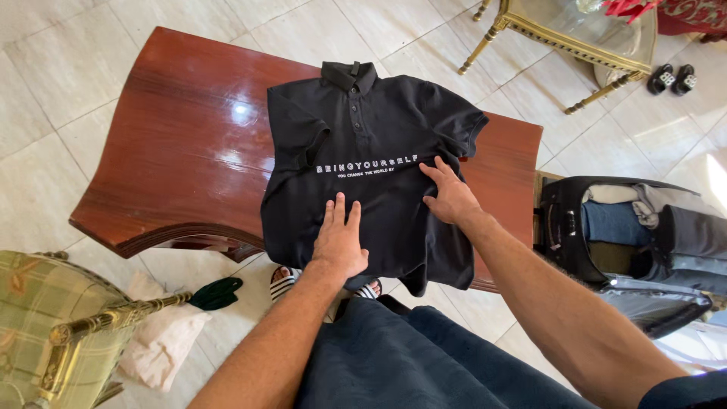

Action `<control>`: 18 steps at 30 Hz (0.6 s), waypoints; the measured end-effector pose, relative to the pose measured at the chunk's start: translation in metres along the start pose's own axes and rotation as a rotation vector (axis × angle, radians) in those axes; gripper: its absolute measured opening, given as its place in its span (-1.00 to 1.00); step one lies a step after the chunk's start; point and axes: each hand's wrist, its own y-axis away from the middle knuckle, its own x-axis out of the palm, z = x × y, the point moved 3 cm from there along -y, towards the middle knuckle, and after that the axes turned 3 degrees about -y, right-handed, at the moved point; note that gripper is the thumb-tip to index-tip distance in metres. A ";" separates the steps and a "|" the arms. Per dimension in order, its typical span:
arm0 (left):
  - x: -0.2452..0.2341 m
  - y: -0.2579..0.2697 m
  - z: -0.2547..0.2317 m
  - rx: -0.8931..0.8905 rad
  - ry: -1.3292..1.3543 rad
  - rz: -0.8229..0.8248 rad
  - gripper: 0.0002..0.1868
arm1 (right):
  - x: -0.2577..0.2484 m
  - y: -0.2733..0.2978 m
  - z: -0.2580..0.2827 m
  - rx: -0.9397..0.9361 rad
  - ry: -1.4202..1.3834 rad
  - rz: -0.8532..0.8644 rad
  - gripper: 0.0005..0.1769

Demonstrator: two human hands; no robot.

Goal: The person folds a black polo shirt on a wooden dresser and then places it into a suitcase with other folded clothes.

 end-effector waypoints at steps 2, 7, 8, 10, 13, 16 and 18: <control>0.003 0.009 -0.008 -0.018 -0.031 0.022 0.12 | 0.002 -0.002 0.004 0.041 0.054 -0.033 -0.09; 0.011 0.011 -0.007 -0.037 0.025 0.017 0.05 | 0.027 0.041 0.038 -0.137 0.020 -0.209 -0.10; 0.008 0.008 -0.007 -0.031 0.044 -0.043 -0.06 | 0.030 0.054 0.047 -0.198 -0.002 -0.229 -0.12; 0.003 0.002 -0.005 0.006 0.038 -0.087 -0.17 | 0.039 0.075 0.061 -0.223 -0.040 -0.267 -0.13; -0.005 -0.009 -0.010 0.044 -0.014 -0.140 -0.40 | 0.055 0.106 0.075 -0.148 -0.163 -0.173 -0.18; -0.014 -0.017 -0.011 0.043 -0.036 -0.156 -0.43 | 0.067 0.122 0.082 0.000 -0.072 0.044 -0.18; -0.019 -0.024 -0.005 0.019 -0.067 -0.089 -0.28 | 0.070 0.127 0.086 -0.017 0.006 0.107 -0.16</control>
